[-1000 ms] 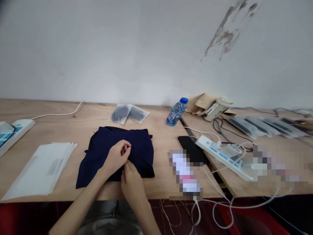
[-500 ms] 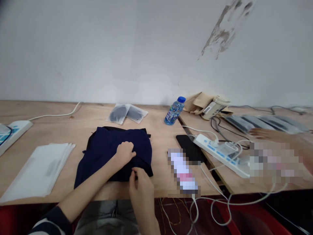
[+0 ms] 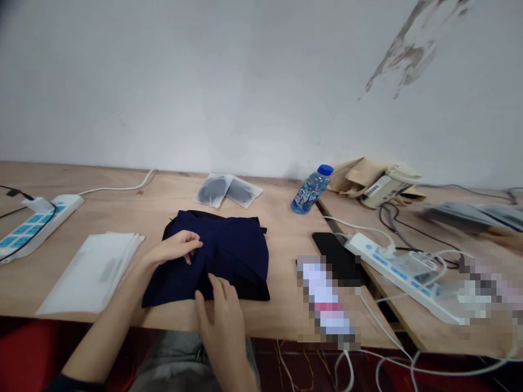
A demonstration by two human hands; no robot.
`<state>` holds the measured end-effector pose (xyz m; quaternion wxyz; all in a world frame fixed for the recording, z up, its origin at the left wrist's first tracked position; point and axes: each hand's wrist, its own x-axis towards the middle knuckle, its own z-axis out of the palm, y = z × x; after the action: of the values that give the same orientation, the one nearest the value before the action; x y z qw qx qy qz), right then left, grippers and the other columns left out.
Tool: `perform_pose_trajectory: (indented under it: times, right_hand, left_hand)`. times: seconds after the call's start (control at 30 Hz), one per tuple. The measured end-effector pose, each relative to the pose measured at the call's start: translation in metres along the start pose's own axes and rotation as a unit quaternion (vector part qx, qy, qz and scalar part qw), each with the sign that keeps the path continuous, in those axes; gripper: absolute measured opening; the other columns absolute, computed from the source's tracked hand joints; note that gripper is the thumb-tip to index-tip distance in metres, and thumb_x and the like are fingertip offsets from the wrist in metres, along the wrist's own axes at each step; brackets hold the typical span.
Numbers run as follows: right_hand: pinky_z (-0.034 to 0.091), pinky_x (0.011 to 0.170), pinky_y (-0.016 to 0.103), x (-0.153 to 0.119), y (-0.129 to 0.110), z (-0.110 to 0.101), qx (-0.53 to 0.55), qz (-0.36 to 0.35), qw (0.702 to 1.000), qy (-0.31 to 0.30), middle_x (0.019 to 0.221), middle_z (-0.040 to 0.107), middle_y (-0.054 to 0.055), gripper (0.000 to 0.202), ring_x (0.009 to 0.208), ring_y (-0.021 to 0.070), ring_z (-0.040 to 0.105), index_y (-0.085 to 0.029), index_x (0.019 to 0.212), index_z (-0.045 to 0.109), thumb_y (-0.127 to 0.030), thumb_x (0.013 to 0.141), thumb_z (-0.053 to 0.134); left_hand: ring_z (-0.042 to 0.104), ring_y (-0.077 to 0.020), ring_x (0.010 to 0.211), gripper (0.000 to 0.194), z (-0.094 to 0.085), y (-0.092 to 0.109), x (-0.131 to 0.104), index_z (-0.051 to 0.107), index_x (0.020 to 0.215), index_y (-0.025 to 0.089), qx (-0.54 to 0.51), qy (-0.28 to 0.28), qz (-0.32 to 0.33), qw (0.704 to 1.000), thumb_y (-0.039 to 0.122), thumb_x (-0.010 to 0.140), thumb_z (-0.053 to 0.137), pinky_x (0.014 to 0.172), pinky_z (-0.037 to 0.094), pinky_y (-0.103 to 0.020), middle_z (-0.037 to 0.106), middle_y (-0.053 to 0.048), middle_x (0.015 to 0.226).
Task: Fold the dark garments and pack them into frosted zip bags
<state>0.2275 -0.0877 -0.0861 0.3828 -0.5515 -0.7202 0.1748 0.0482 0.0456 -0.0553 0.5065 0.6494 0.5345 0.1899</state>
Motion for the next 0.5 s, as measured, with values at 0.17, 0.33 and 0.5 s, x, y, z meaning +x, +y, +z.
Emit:
perform_pose_trajectory:
  times: [0.17, 0.33, 0.5]
  right_hand:
    - [0.049, 0.103, 0.044, -0.006, -0.016, 0.015, -0.045, -0.083, 0.992, -0.085, 0.145, 0.048, 0.013, 0.047, 0.131, 0.0278, 0.047, -0.019, 0.138, 0.049, -0.034, 0.094, 0.051]
    - [0.044, 0.107, 0.05, -0.013, -0.01, 0.03, -0.107, -0.153, 0.964, -0.187, 0.152, 0.038, 0.012, 0.055, 0.139, 0.0301, 0.038, -0.017, 0.146, 0.039, -0.025, 0.093, 0.049]
    - [0.043, 0.108, 0.05, -0.017, -0.006, 0.038, -0.117, -0.165, 0.956, -0.211, 0.154, 0.035, 0.009, 0.057, 0.14, 0.0294, 0.035, -0.021, 0.147, 0.038, -0.023, 0.092, 0.05]
  left_hand:
    - [0.057, -0.0101, 0.055, 0.029, -0.013, -0.033, -0.017, 0.045, 0.069, 0.019, -0.057, 0.02, -0.012, 0.998, 0.043, 0.078, 0.056, 0.056, 0.054, -0.025, 0.047, 0.005, 0.061]
    - [0.058, -0.0118, 0.057, 0.024, -0.015, -0.065, -0.04, 0.052, 0.084, 0.018, -0.046, 0.1, -0.038, 0.993, 0.041, 0.081, 0.055, 0.058, 0.053, -0.026, 0.053, 0.004, 0.064]
    - [0.061, -0.0162, 0.063, 0.021, -0.006, -0.078, -0.057, 0.053, 0.096, 0.018, 0.022, 0.175, -0.036, 0.984, 0.037, 0.087, 0.049, 0.061, 0.049, -0.029, 0.062, 0.0, 0.069]
